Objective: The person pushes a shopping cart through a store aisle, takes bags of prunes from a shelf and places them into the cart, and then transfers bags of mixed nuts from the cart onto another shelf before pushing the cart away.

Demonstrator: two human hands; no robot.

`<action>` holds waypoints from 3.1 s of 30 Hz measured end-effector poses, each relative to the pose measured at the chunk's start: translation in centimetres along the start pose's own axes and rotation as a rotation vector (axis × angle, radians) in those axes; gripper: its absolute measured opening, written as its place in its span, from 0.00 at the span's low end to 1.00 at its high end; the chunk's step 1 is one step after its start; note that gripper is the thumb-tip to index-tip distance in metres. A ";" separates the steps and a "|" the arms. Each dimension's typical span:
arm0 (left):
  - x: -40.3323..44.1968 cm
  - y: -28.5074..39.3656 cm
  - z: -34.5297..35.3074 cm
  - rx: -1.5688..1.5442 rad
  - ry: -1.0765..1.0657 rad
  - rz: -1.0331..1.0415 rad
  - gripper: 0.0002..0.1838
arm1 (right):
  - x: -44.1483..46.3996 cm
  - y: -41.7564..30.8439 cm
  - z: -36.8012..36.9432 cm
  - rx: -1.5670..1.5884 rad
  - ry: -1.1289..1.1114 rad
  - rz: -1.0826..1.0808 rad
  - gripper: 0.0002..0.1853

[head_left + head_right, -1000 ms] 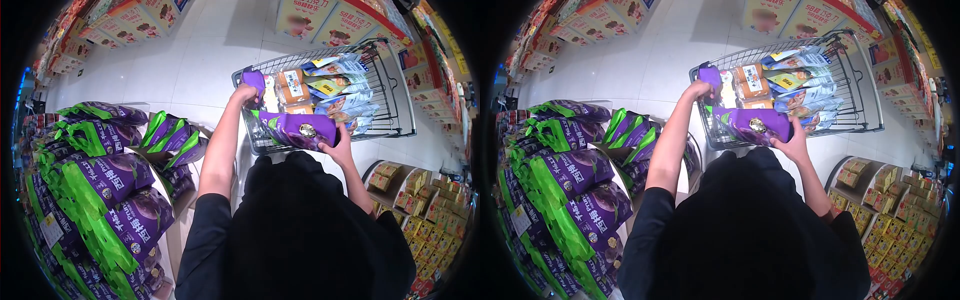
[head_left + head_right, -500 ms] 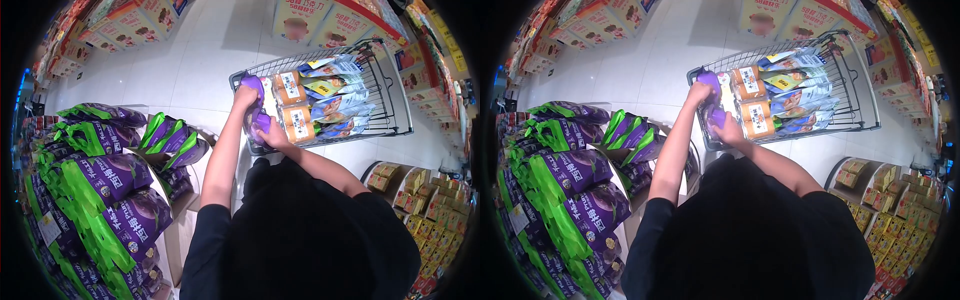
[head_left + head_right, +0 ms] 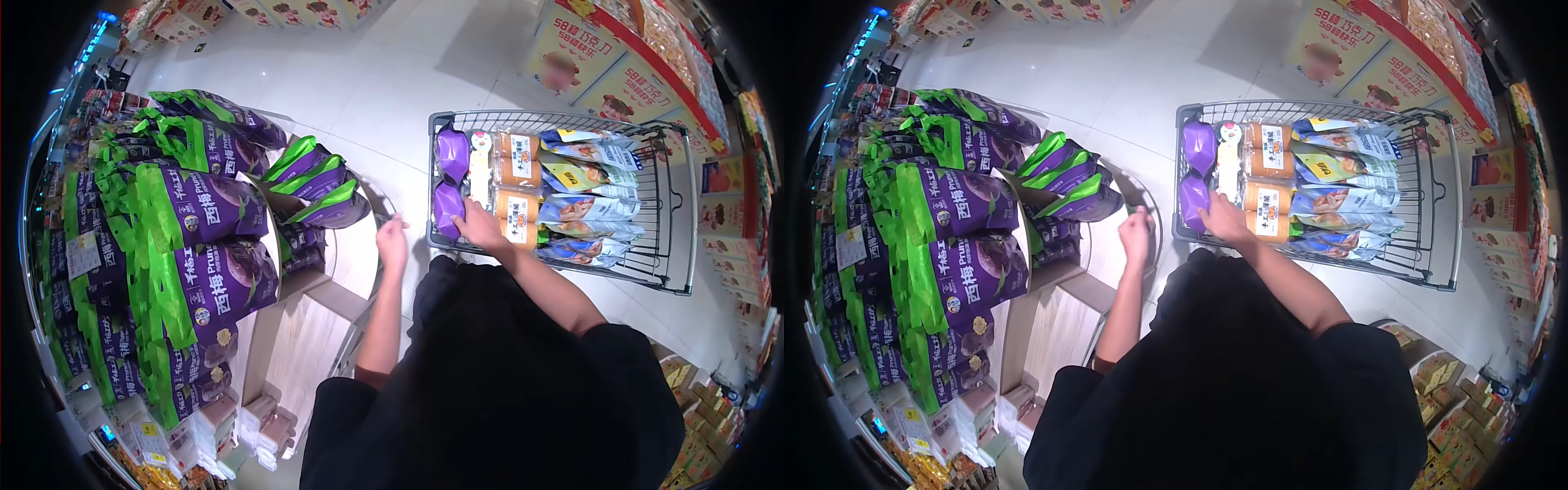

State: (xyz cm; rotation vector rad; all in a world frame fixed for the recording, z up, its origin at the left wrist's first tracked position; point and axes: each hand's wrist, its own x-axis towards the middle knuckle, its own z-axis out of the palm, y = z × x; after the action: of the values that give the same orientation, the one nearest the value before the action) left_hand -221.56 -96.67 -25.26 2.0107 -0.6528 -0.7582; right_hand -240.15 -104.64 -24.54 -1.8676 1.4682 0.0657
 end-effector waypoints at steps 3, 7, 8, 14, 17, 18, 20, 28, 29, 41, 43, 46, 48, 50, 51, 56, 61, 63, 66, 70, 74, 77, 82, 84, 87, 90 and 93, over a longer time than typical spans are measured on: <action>3.8 0.5 -4.5 -0.167 0.151 -0.210 0.25 | -4.6 3.1 -0.8 0.055 0.134 -0.166 0.19; 9.2 3.7 -8.8 -0.543 0.291 -0.556 0.28 | -7.6 9.0 -0.3 0.080 0.332 -0.401 0.10; 10.5 3.5 -9.2 -0.554 0.294 -0.543 0.27 | -8.2 10.2 0.1 0.080 0.336 -0.393 0.09; 14.5 -1.5 -9.1 -0.156 0.515 -0.299 0.21 | -7.9 11.4 0.7 0.241 0.181 -0.366 0.07; 7.8 4.1 -6.2 0.133 0.652 -0.006 0.24 | -8.1 11.2 0.0 0.352 0.140 -0.311 0.06; 6.4 5.0 -5.8 0.137 0.666 0.048 0.24 | -8.1 11.2 0.1 0.360 0.146 -0.303 0.06; 3.2 7.6 -5.1 0.082 0.641 0.122 0.25 | -7.8 11.1 0.1 0.514 0.159 -0.310 0.07; -10.4 19.4 -2.4 -0.392 -0.004 0.415 0.12 | -9.8 2.3 -7.4 0.686 0.146 -0.465 0.43; -11.9 20.3 -1.3 -0.424 -0.103 0.427 0.10 | -10.1 1.3 -8.0 0.759 0.211 -0.485 0.42; -13.8 19.6 6.2 -0.170 -0.914 0.561 0.13 | -5.7 4.6 -7.3 1.695 0.426 0.076 0.14; -13.4 16.7 5.3 -0.112 -0.881 0.440 0.13 | -3.7 5.0 -7.2 1.771 0.459 0.135 0.20; -12.9 12.3 3.4 -0.029 -0.751 0.294 0.14 | 1.3 6.1 -6.1 1.735 0.518 0.388 0.23; -12.6 10.2 1.6 0.014 -0.677 0.229 0.14 | 3.4 6.1 -6.2 1.812 0.423 0.432 0.27; -12.5 8.4 0.0 0.033 -0.557 0.167 0.15 | 5.1 6.8 -5.5 1.911 0.199 0.336 0.29; -12.3 7.6 -0.8 0.034 -0.524 0.157 0.15 | 5.8 7.6 -4.7 1.972 0.030 0.233 0.30; -11.8 3.9 -2.5 0.020 -0.333 0.059 0.15 | 7.8 8.5 -2.3 1.504 0.145 0.623 0.43; -9.2 1.6 -3.6 0.129 -0.111 0.134 0.12 | 5.8 9.9 -2.1 1.555 0.000 0.632 0.32; -6.4 3.2 -4.8 0.238 -0.048 0.148 0.11 | 2.9 9.6 -2.7 1.400 -0.116 0.448 0.22; -1.5 5.9 -6.2 0.655 0.025 0.325 0.12 | -0.6 10.7 -1.2 1.344 -0.094 0.172 0.12; 5.2 7.7 -7.2 0.855 0.059 0.453 0.15 | -5.4 11.7 -0.8 1.292 0.020 0.105 0.06; 10.3 9.0 -8.5 0.959 -0.002 0.446 0.30 | -8.0 14.1 0.0 1.254 0.075 -0.009 0.03; 14.0 7.5 -9.2 0.995 -0.057 0.459 0.35 | -9.6 14.2 -1.0 1.178 0.155 -0.034 0.02; 17.5 4.9 -9.4 1.042 -0.217 0.416 0.14 | -10.3 14.6 -1.0 1.168 0.230 -0.053 0.02; 15.5 4.8 -9.5 0.941 -0.047 0.454 0.08 | -10.0 14.4 -0.9 1.162 0.206 -0.085 0.02; 12.3 7.6 -10.3 1.015 0.009 0.666 0.11 | -9.9 13.3 -2.3 0.886 0.236 -0.096 0.02; 8.9 11.7 -11.0 0.869 0.092 0.834 0.13 | -10.1 10.7 -5.0 0.863 0.189 -0.137 0.04; 4.7 17.7 -11.6 0.878 0.080 0.855 0.14 | -9.5 7.4 -7.3 0.845 0.095 -0.190 0.10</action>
State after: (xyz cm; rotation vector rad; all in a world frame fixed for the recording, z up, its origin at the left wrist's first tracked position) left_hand -212.88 -102.31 -6.23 2.1337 -1.8549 0.1819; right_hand -252.55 -101.57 -18.70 -1.2962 1.1079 -0.6434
